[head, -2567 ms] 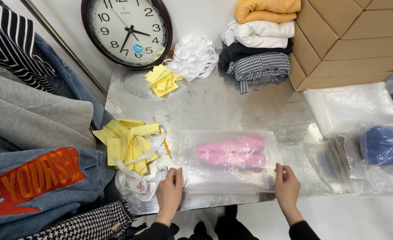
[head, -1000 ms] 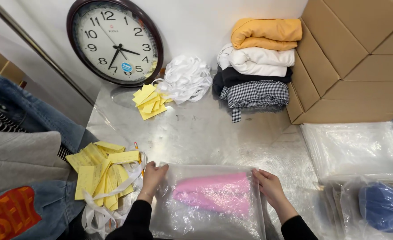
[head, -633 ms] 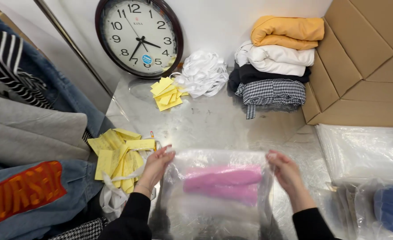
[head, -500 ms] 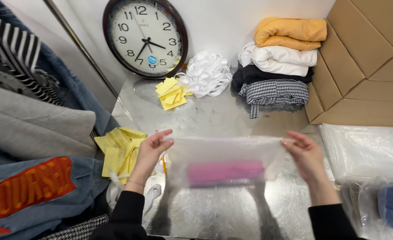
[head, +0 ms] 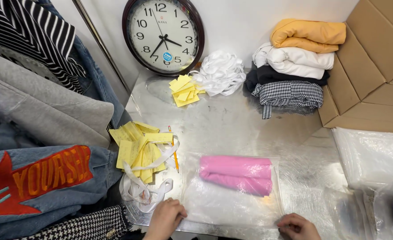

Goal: The person places folded clothes into clear plastic bags on a metal table. They handle a blue garment, a pink garment, a checkered garment, an orange garment, and a white garment, placing each into a bag and sealing it. The packed items are then stacked on the table.

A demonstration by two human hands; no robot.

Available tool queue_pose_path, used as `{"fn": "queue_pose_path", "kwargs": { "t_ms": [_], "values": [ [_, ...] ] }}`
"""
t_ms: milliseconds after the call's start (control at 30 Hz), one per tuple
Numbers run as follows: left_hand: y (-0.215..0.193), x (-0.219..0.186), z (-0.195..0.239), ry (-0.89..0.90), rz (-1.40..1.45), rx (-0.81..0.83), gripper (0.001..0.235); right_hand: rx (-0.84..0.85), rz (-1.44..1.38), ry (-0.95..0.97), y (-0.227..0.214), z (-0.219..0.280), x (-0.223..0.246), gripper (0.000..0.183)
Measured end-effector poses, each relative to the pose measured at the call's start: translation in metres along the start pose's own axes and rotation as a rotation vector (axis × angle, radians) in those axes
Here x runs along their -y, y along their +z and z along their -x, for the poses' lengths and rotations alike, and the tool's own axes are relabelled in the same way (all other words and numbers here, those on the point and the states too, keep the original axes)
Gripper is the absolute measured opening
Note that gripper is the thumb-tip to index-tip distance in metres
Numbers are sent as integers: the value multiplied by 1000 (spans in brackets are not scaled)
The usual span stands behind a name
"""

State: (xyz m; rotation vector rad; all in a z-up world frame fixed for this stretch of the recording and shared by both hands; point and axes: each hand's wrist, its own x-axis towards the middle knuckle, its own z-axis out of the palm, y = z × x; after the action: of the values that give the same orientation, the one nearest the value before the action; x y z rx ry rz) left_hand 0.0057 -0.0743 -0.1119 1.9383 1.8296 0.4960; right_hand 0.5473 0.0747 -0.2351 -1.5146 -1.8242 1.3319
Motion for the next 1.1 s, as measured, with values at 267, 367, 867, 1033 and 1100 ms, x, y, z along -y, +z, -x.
{"fn": "queue_pose_path", "kwargs": {
  "t_ms": [267,367,867,1033,1100],
  "values": [
    [-39,-60,-33,-459,-108,598,37,181,577,599,-22,10,202,46],
    [-39,-101,-82,-461,-144,338,56,19,541,464,-10,-16,297,52],
    [40,-97,-86,59,-652,-475,107,-477,783,-546,102,-38,222,72],
    [48,-94,-90,46,-607,-466,105,-477,778,-598,99,-43,212,71],
    [49,-93,-88,44,-600,-461,102,-469,796,-610,100,-44,205,72]
  ]
}}
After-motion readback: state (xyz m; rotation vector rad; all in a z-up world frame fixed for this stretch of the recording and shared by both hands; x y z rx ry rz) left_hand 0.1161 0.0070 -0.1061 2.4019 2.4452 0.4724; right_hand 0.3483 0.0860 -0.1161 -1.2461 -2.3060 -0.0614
